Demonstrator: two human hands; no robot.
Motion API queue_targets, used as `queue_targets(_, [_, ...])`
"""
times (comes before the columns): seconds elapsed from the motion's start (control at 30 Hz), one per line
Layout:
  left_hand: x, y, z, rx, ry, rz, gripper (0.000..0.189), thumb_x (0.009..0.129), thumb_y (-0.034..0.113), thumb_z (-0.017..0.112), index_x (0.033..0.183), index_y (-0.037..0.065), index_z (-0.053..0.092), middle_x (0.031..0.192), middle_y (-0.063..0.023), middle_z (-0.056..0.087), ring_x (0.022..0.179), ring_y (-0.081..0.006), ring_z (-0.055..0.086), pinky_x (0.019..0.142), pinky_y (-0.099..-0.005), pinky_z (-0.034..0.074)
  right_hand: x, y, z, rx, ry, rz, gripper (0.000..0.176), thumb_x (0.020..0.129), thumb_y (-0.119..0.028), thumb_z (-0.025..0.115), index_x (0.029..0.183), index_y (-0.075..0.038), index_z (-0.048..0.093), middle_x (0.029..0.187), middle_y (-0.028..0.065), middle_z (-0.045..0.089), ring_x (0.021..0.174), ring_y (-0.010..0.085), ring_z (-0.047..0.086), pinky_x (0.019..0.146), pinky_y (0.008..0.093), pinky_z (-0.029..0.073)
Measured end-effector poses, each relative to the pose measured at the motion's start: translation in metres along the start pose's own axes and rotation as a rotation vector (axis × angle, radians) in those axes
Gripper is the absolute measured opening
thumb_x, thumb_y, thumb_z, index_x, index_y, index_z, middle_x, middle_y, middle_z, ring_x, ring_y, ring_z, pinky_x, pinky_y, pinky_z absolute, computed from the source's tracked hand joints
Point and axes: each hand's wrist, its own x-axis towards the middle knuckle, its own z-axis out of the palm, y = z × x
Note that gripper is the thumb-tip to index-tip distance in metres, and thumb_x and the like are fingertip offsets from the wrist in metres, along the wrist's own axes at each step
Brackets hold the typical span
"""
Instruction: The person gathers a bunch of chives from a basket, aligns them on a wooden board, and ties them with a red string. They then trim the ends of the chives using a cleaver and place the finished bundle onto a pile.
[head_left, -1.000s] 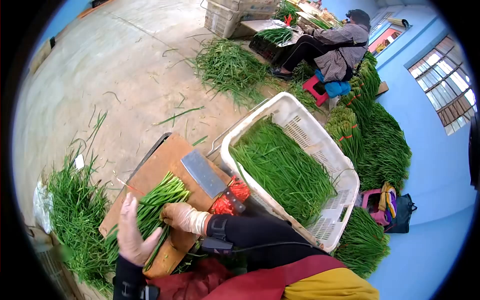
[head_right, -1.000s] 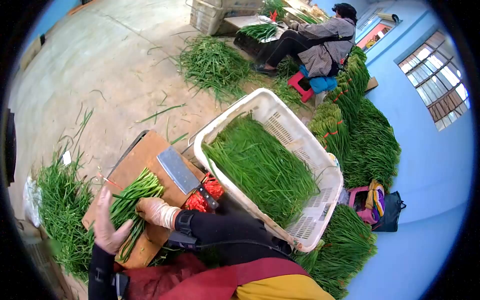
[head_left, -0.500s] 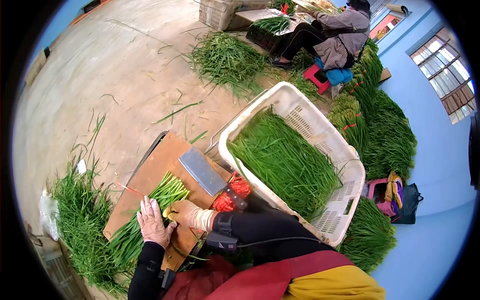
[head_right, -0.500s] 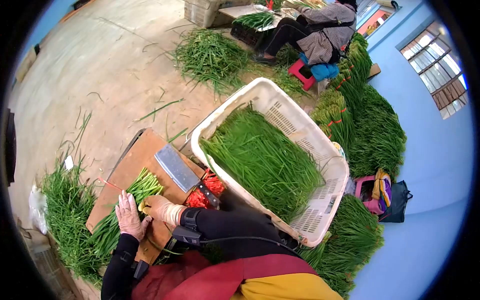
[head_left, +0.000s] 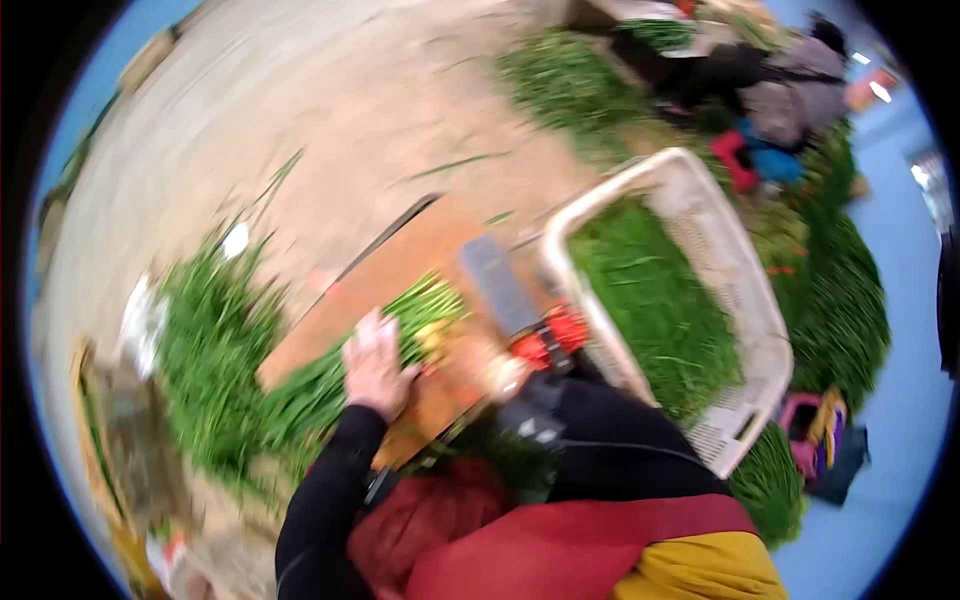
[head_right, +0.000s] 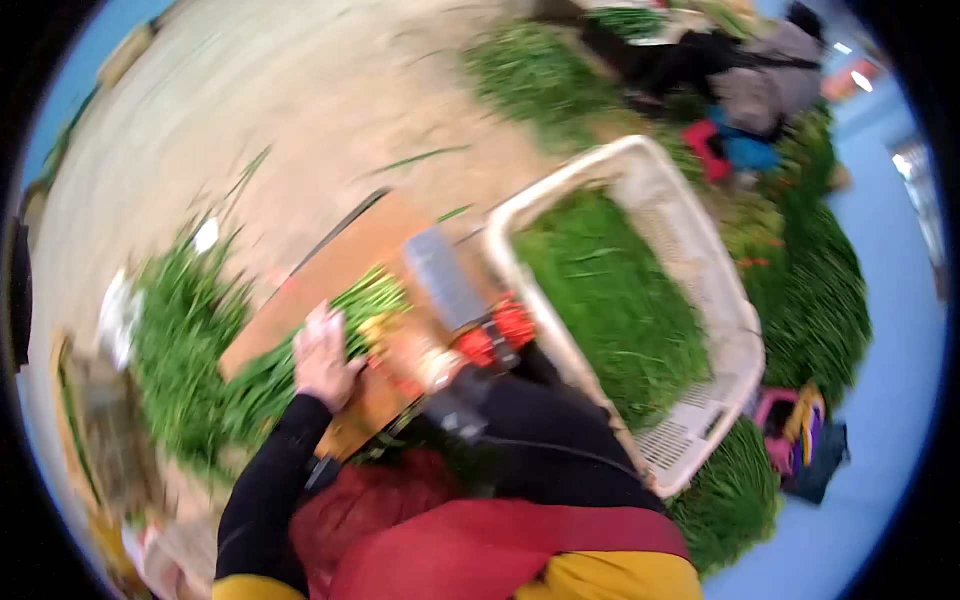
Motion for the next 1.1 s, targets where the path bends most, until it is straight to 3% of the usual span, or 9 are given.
queue_targets(0.07, [-0.002,-0.003,0.001,-0.008,0.002,-0.007,0.082,0.082,0.038,0.068,0.146,0.005,0.029,0.156,-0.0174,0.02,0.144,-0.0347,0.019,0.115,-0.0509,0.016,0.001,-0.01,0.021,-0.273,0.227,-0.004,0.026,0.093,-0.022,0.043,0.112,-0.008,0.055,0.099,0.0038,0.061,0.091,0.0139,0.059,0.076,0.0307,0.051])
queue_targets(0.1, [-0.004,-0.007,0.007,0.002,0.009,-0.001,0.082,0.083,0.039,0.066,0.147,0.005,0.027,0.157,-0.0167,0.018,0.145,-0.0345,0.018,0.116,-0.0511,0.016,0.006,-0.031,0.022,0.355,0.185,0.195,0.021,0.096,-0.019,0.047,0.111,-0.007,0.055,0.098,0.0026,0.062,0.085,0.0113,0.059,0.068,0.026,0.05])
queue_targets(0.17, [-0.005,-0.011,0.015,0.042,0.026,0.003,0.082,0.086,0.043,0.063,0.149,0.008,0.024,0.157,-0.0151,0.017,0.146,-0.0336,0.015,0.116,-0.0505,0.014,0.014,-0.071,0.064,-0.206,0.565,0.334,0.018,0.096,-0.016,0.055,0.111,-0.006,0.059,0.091,0.001,0.063,0.073,0.009,0.059,0.057,0.0213,0.047])
queue_targets(0.33, [-0.001,-0.011,0.018,0.031,0.012,-0.013,0.084,0.084,0.045,0.064,0.149,0.008,0.025,0.157,-0.0172,0.017,0.145,-0.0341,0.016,0.116,-0.0514,0.015,0.022,-0.123,0.053,-0.263,0.739,0.123,0.021,0.095,-0.02,0.061,0.108,-0.004,0.066,0.088,0.0035,0.067,0.069,0.0092,0.06,0.058,0.0203,0.047])
queue_targets(0.5, [-0.01,-0.018,0.012,-0.036,0.121,0.047,0.084,0.083,0.044,0.066,0.147,0.007,0.027,0.153,-0.0213,0.023,0.141,-0.038,0.024,0.113,-0.0528,0.021,0.034,-0.189,0.093,-0.613,0.553,-0.087,0.021,0.096,-0.01,0.056,0.113,0.0,0.059,0.091,0.0041,0.065,0.086,0.0109,0.06,0.082,0.0254,0.049])
queue_targets(0.8, [-0.006,-0.008,-0.028,0.026,-0.037,-0.036,0.084,0.075,0.052,0.069,0.136,0.002,0.044,0.145,-0.02,0.039,0.129,-0.0343,0.04,0.106,-0.0503,0.029,0.088,-0.133,0.173,-0.882,0.074,-0.242,0.034,0.093,-0.006,0.056,0.126,-0.009,0.061,0.087,0.0021,0.063,0.079,0.0121,0.059,0.07,0.0271,0.049])
queue_targets(0.97, [-0.014,-0.007,-0.007,0.004,0.393,0.12,0.087,0.074,0.052,0.07,0.138,0.0,0.041,0.143,-0.0202,0.041,0.13,-0.0344,0.039,0.106,-0.0496,0.03,0.105,-0.046,0.27,-0.982,-0.365,-0.412,0.007,0.077,-0.016,0.059,0.08,-0.01,0.059,0.067,0.0033,0.058,0.064,0.0228,0.058,0.06,0.0361,0.045])
queue_targets(1.03, [0.004,0.0,-0.019,0.044,0.071,0.06,0.096,0.074,0.053,0.071,0.146,0.005,0.029,0.148,-0.0185,0.036,0.135,-0.0331,0.036,0.107,-0.0524,0.029,0.097,-0.034,0.322,-1.216,-0.493,-0.51,0.016,0.071,-0.023,0.06,0.058,-0.013,0.059,0.056,0.002,0.053,0.054,0.0242,0.055,0.054,0.0386,0.043])
queue_targets(1.1, [0.002,0.004,-0.012,0.097,0.03,0.013,0.1,0.074,0.059,0.067,0.149,0.007,0.026,0.15,-0.02,0.032,0.138,-0.0348,0.031,0.108,-0.0557,0.026,0.084,-0.057,0.346,-1.333,-0.59,-0.53,0.015,0.069,-0.022,0.064,0.079,-0.014,0.071,0.077,0.0099,0.067,0.077,0.031,0.068,0.062,0.0442,0.052])
